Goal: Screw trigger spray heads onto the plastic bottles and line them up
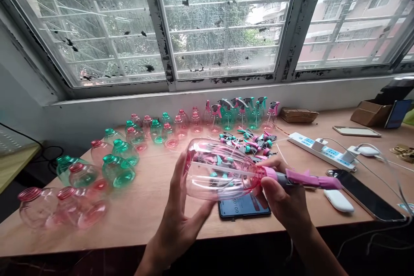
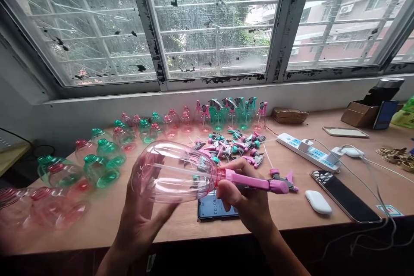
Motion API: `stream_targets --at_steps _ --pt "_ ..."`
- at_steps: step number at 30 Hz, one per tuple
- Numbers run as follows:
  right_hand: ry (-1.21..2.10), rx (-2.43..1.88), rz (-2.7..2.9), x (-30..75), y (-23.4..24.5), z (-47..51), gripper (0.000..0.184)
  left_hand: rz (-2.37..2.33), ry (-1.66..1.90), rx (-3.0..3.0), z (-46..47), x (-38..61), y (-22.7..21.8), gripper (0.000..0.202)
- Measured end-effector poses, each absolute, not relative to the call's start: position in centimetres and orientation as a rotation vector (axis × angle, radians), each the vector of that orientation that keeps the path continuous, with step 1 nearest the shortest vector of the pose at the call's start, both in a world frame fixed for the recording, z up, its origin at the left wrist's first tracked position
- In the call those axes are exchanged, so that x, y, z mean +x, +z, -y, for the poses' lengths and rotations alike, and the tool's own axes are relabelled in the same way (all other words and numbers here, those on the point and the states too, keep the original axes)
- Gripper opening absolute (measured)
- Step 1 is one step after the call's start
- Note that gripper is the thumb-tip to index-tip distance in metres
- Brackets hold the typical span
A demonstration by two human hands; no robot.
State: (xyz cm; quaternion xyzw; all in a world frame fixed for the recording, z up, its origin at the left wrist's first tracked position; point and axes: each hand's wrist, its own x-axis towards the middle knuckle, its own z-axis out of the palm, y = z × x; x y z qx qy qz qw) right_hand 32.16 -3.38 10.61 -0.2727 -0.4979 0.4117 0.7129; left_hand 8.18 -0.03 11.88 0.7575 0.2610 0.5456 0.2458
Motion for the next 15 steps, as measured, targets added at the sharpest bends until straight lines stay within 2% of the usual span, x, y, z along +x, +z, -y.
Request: stream_targets --at_steps 2,7,12,15 --pt "0.844 -0.64 1.145 32.09 10.75 3.47 0.016 -0.741 1.459 2.014 0.25 8.15 12.04 0.111" --pt "0.751 -0.667 1.203 32.33 10.67 3.55 0.018 -0.739 1.42 1.946 0.17 8.45 12.85 0.09" --pt "0.897 -0.641 1.06 32.18 10.62 3.47 0.02 -0.713 1.458 2.048 -0.1 8.84 12.38 0.106" --pt "0.87 -0.639 1.119 32.28 10.82 3.54 0.02 -0.684 1.436 1.959 -0.02 8.68 12.51 0.115"
